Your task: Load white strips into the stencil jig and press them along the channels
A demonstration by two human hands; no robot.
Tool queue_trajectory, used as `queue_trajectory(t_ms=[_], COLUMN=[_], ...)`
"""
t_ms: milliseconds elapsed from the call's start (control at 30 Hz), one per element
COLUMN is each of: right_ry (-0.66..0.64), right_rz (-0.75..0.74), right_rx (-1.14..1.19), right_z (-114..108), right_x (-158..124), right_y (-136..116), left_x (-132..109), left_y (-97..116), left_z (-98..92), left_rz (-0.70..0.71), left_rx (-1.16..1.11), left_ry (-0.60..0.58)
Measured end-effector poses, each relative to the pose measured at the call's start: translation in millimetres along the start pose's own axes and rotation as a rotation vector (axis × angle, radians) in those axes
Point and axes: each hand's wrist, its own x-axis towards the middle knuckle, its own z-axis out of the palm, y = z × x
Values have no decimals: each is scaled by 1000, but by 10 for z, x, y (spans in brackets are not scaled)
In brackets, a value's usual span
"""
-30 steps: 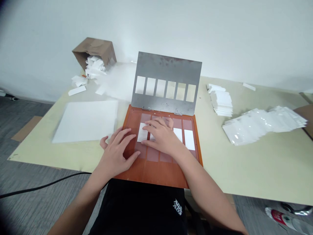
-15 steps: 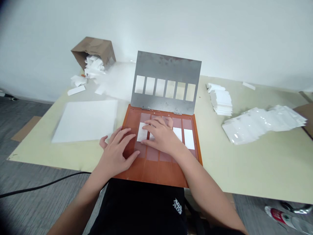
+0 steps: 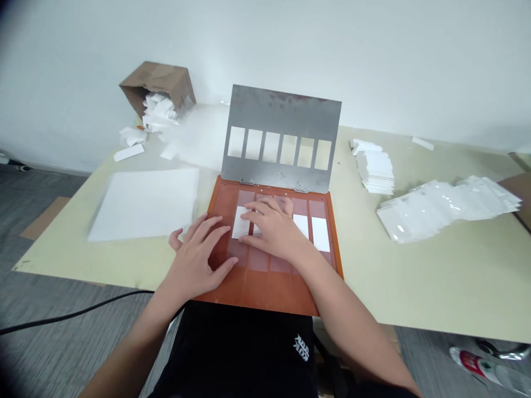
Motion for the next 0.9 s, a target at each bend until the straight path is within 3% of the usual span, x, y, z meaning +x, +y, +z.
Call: queue_trajectory(t_ms=[233, 667, 900], right_ry=[-20, -15, 14], right_rz=[-3, -22, -6], right_rx=[39, 8, 38], right_z=[-47, -20, 28], right_x=[2, -14, 19], right_y=[-22, -4, 9], left_x=[36, 389, 348], left_y=[39, 75, 105], left_z=[2, 37, -8], left_rz=[-55, -81, -91], left_rx=[70, 171, 158], left_ry=[34, 84, 116])
